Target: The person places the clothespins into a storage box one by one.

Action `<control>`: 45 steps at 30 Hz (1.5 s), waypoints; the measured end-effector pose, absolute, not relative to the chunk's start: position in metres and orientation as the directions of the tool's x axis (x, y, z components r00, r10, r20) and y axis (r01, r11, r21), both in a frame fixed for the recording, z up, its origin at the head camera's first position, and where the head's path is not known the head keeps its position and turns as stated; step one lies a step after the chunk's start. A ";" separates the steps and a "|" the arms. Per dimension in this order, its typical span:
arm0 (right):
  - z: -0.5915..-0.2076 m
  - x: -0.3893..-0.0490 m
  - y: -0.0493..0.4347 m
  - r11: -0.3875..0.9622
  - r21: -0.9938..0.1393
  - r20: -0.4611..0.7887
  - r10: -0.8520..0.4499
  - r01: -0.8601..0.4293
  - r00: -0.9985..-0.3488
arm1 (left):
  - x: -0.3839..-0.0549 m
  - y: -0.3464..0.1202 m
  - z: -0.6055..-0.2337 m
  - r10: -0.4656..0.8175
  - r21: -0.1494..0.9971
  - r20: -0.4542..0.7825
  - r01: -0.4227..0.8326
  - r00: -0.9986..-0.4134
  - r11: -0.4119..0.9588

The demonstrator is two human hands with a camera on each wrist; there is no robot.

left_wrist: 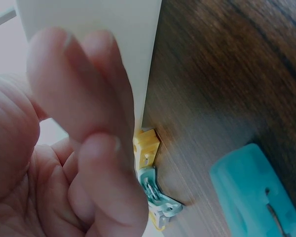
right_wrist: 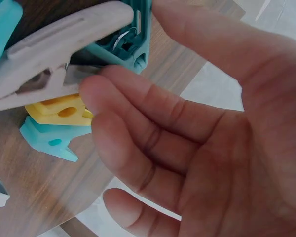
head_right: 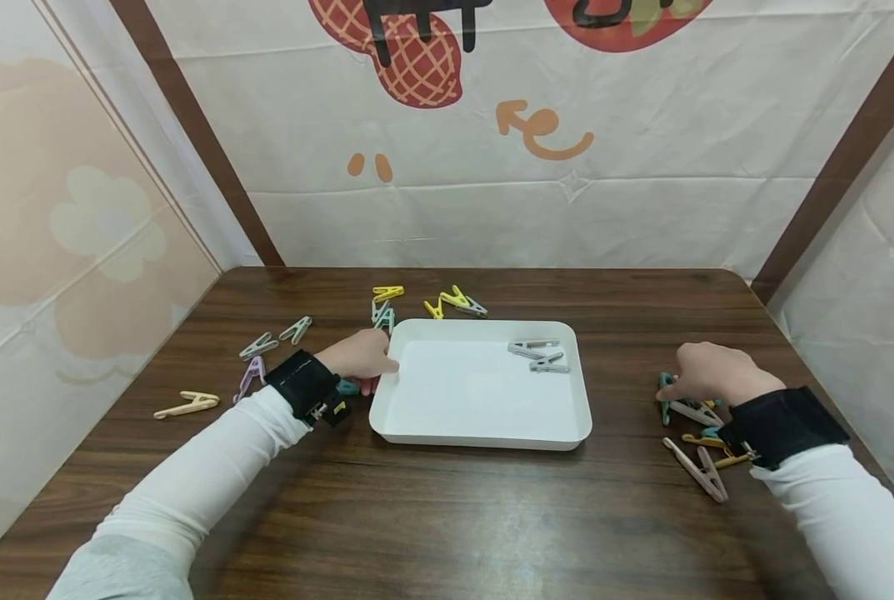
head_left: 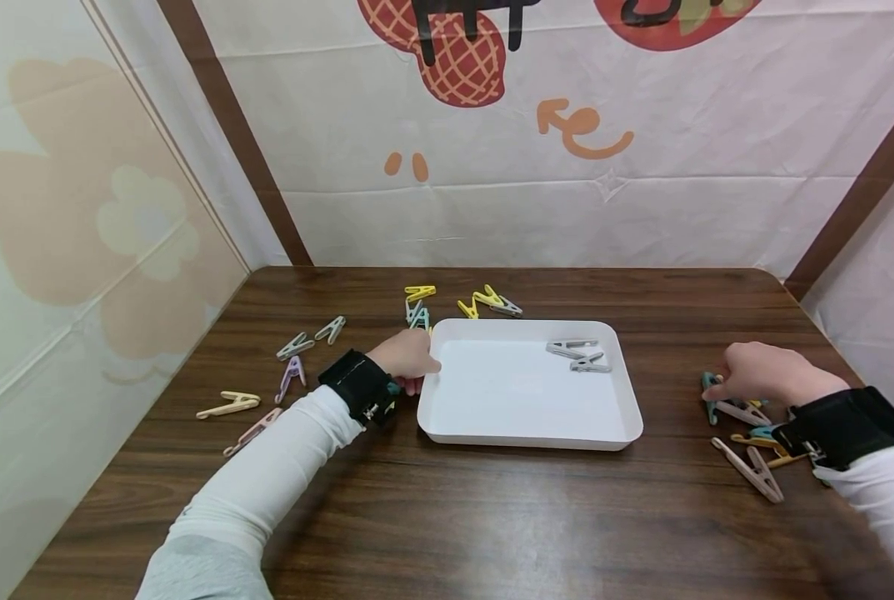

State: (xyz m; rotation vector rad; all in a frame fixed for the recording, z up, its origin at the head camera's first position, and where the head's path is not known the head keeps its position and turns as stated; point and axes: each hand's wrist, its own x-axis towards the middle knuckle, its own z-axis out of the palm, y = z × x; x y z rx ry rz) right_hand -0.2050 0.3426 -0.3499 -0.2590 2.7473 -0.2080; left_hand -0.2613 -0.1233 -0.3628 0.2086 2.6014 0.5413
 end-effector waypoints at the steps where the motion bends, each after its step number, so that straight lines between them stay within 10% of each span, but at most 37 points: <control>1: -0.350 -0.204 0.342 0.972 -0.177 -0.347 -0.207 -0.153 -0.915 | -0.261 -0.123 -0.363 0.238 0.411 -0.417 0.052 -0.877 0.910; 45: -0.344 -0.190 0.328 0.958 -0.126 -0.152 -0.275 -0.258 -0.949 | -0.265 -0.123 -0.363 0.242 0.398 -0.433 0.057 -0.868 0.916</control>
